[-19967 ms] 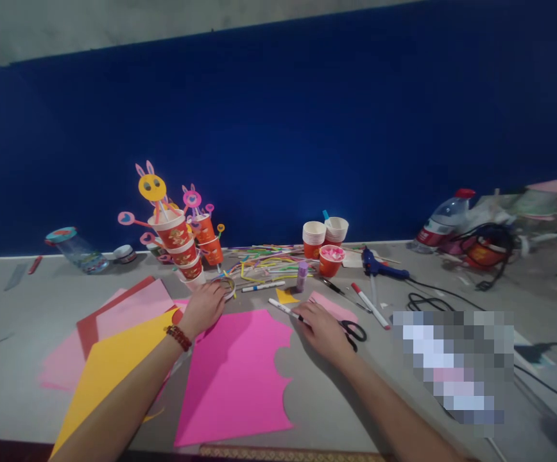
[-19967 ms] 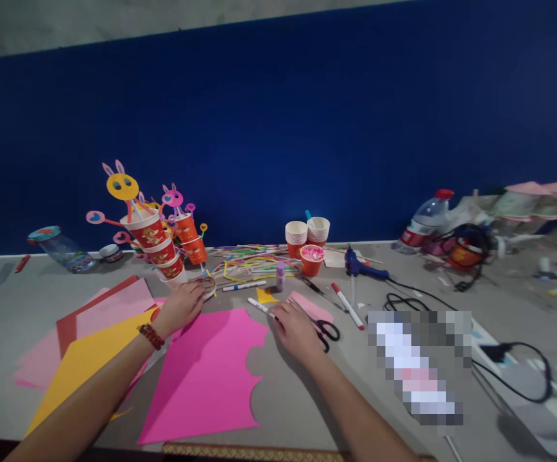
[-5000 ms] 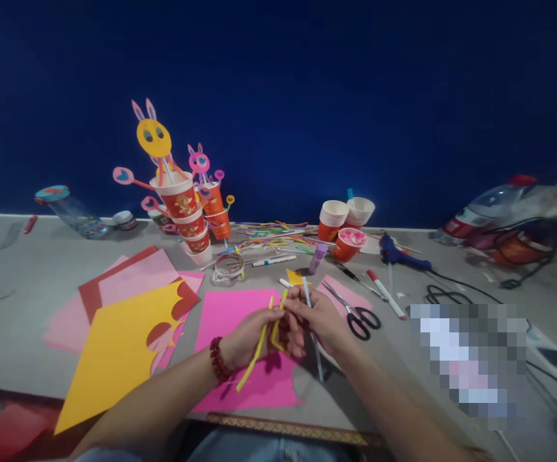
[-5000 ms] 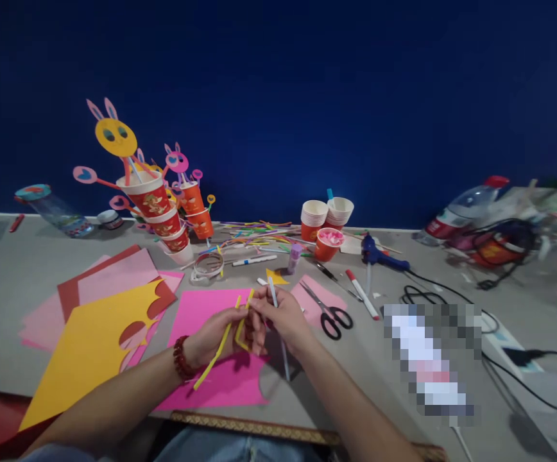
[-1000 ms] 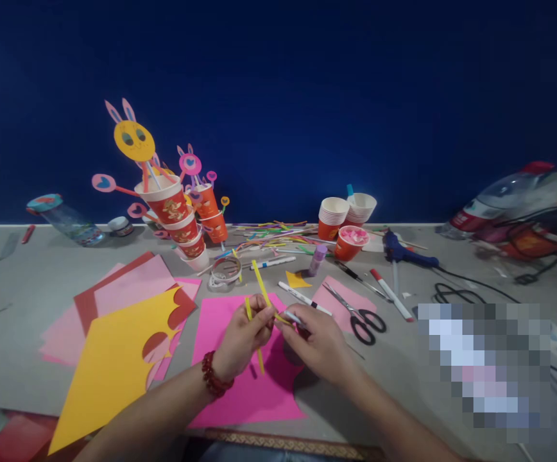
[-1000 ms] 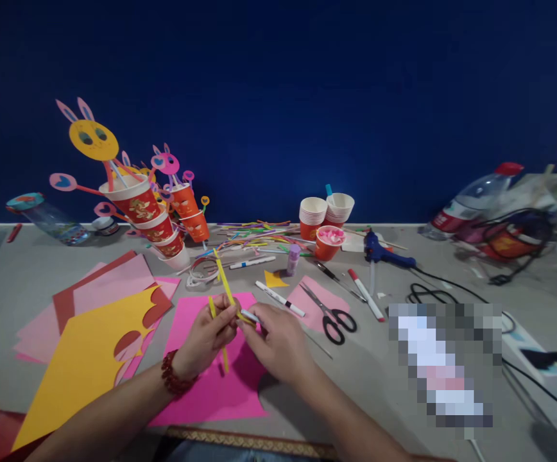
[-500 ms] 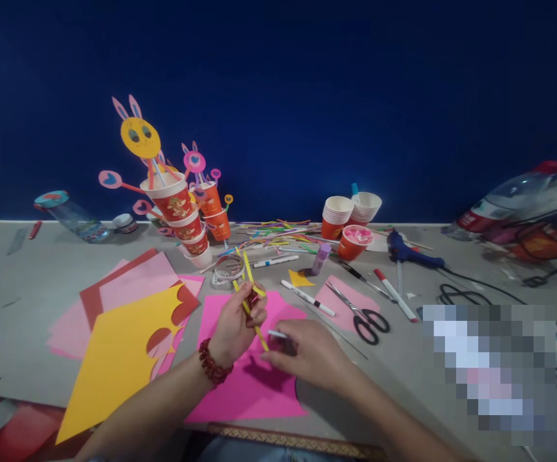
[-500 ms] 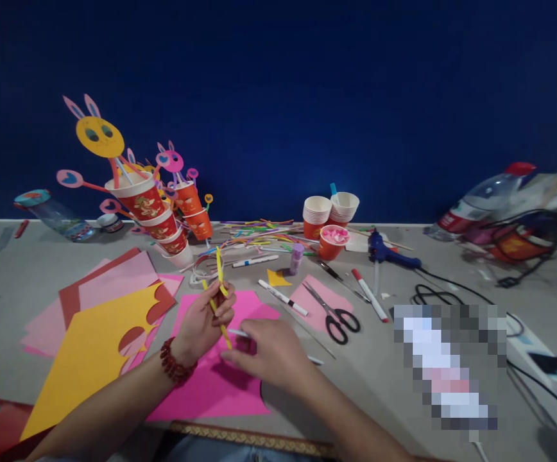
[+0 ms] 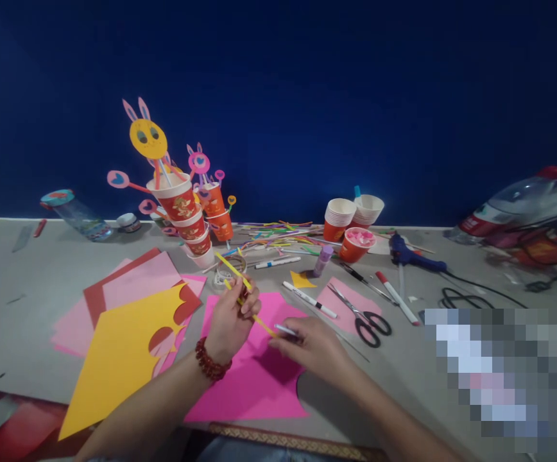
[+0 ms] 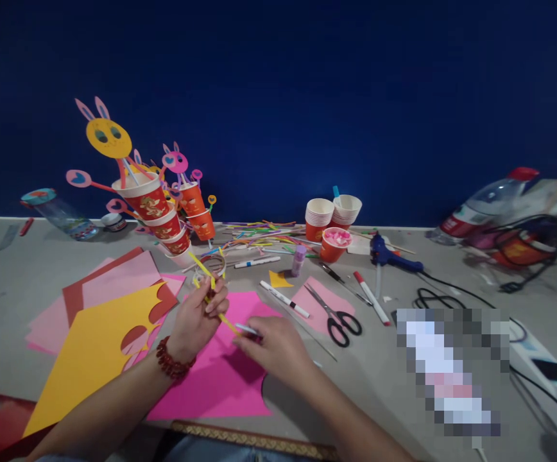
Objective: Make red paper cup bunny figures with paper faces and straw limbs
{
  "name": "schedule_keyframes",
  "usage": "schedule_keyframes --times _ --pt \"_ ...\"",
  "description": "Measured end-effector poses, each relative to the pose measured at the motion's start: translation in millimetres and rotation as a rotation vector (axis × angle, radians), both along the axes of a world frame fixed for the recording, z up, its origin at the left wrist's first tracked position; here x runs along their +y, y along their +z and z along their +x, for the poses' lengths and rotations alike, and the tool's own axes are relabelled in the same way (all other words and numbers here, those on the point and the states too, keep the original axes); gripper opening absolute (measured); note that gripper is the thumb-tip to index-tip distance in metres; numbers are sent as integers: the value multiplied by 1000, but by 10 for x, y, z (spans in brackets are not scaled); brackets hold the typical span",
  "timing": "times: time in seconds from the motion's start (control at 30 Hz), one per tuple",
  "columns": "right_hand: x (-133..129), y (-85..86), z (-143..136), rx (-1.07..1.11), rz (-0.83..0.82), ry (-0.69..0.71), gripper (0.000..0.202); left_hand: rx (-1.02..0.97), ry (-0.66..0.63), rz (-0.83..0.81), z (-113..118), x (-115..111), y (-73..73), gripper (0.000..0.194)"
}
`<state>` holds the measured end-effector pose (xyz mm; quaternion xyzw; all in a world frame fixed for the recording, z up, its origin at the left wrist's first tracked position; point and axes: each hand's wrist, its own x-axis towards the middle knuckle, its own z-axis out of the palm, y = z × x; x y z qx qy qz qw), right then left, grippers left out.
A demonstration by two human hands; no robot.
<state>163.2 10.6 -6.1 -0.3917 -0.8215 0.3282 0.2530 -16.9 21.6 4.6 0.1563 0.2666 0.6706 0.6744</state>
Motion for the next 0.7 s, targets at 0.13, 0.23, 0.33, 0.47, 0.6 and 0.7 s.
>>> schedule_keyframes --times 0.13,0.23,0.33,0.47,0.6,0.7 --pt "11 8 18 -4 34 -1 48 25 29 24 0 -14 51 16" --pt "29 54 41 26 21 36 46 46 62 23 -36 3 78 16" --pt "37 99 66 67 12 18 41 72 98 7 -73 21 89 14" --pt "21 114 59 71 44 -113 22 37 115 -37 -71 21 114 15" --pt "-1 114 30 72 -14 -110 13 -24 112 -112 -26 18 151 18" --pt "-21 109 36 119 2 -135 16 -30 142 -137 5 32 165 23"
